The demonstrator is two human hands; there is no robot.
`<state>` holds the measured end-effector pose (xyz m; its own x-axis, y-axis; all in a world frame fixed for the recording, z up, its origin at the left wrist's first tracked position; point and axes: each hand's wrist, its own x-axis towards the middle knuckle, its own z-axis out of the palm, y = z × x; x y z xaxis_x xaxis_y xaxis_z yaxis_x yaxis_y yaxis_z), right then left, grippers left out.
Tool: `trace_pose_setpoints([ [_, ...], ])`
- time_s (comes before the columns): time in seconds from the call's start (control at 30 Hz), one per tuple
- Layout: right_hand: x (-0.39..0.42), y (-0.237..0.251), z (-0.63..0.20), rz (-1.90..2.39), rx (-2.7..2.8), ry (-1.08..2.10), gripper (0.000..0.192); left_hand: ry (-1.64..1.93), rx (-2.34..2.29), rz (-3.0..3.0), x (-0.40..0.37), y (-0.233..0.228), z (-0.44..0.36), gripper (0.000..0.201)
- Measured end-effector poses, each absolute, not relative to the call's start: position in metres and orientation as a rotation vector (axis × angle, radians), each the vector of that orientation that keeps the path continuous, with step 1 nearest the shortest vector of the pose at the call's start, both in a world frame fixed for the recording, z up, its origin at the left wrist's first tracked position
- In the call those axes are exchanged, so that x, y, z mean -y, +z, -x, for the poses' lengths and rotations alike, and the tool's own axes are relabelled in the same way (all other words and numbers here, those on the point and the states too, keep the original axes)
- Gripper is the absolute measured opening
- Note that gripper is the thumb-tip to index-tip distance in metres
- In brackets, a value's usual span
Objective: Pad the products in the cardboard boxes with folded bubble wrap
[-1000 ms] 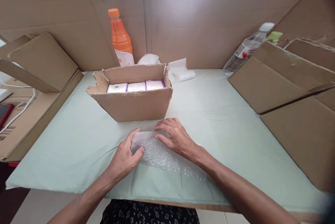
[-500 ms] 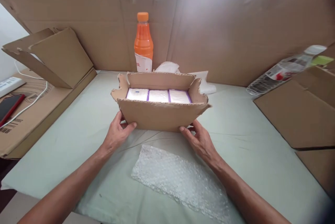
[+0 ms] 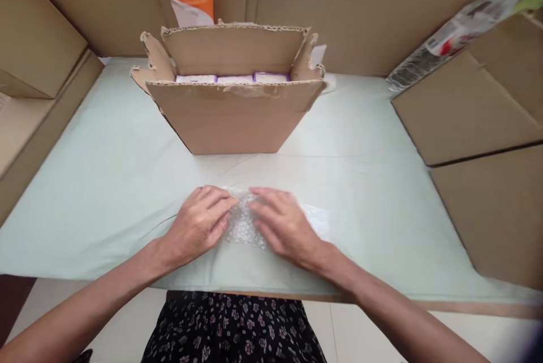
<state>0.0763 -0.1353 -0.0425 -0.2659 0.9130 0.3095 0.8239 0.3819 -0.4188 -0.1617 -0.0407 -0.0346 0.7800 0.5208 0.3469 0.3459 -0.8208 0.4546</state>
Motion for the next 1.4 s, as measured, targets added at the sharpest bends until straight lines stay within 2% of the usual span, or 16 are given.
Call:
trace_pose_setpoints([
  [0.13, 0.172, -0.062, -0.084, 1.530, 2.311, 0.202, 0.033, 0.541, -0.614, -2.681, 0.044, -0.055, 0.156, 0.024],
  [0.37, 0.246, -0.060, -0.172, 2.085, 1.735, 0.024, 0.034, 0.698, -0.772, -2.575, 0.037, -0.053, 0.171, 0.026],
  [0.5, 0.234, -0.059, -0.167, 2.154, 1.631, 0.067, 0.041, 0.673, -1.124, -2.537, 0.028, -0.057, 0.171, 0.030],
  [0.6, 0.217, -0.062, -0.148, 2.074, 1.638, 0.096, 0.029, 0.586, -1.187, -2.408, 0.034, -0.051, 0.167, 0.013],
  [0.7, 0.207, -0.057, -0.133, 1.971, 1.537, 0.218, 0.022, 0.533, -1.205, -2.195, 0.049, -0.032, 0.167, 0.011],
  [0.77, 0.203, -0.050, -0.129, 1.959, 1.410, 0.331, 0.024, 0.496, -1.267, -2.058, 0.056, -0.019, 0.171, 0.020],
  [0.83, 0.200, -0.042, -0.130, 1.966, 1.295, 0.469, 0.029, 0.468, -1.321, -1.953, 0.057, -0.011, 0.178, 0.048],
  [0.9, 0.197, -0.037, -0.133, 1.959, 1.204, 0.614, 0.049, 0.453, -1.316, -1.855, 0.056, -0.011, 0.186, 0.077],
  [0.97, 0.199, -0.034, -0.138, 1.947, 1.162, 0.739, 0.070, 0.435, -1.263, -1.804, 0.057, -0.016, 0.193, 0.084],
  [1.03, 0.205, -0.032, -0.141, 1.943, 1.239, 0.828, 0.072, 0.397, -1.167, -1.853, 0.061, -0.023, 0.196, 0.066],
  [1.1, 0.209, -0.031, -0.140, 1.946, 1.402, 0.898, 0.056, 0.383, -1.079, -1.938, 0.067, -0.029, 0.195, 0.039],
  [1.17, 0.210, -0.025, -0.135, 1.933, 1.526, 0.879, 0.040, 0.442, -1.020, -2.001, 0.072, -0.028, 0.191, 0.027],
  [1.27, 0.197, 0.000, -0.124, 1.814, 1.612, 0.579, 0.030, 0.757, -0.944, -2.157, 0.068, -0.004, 0.184, 0.026],
  [1.4, 0.148, 0.069, -0.119, 1.654, 1.570, -0.046, 0.025, 1.366, -0.957, -2.429, 0.032, 0.060, 0.176, 0.020],
])
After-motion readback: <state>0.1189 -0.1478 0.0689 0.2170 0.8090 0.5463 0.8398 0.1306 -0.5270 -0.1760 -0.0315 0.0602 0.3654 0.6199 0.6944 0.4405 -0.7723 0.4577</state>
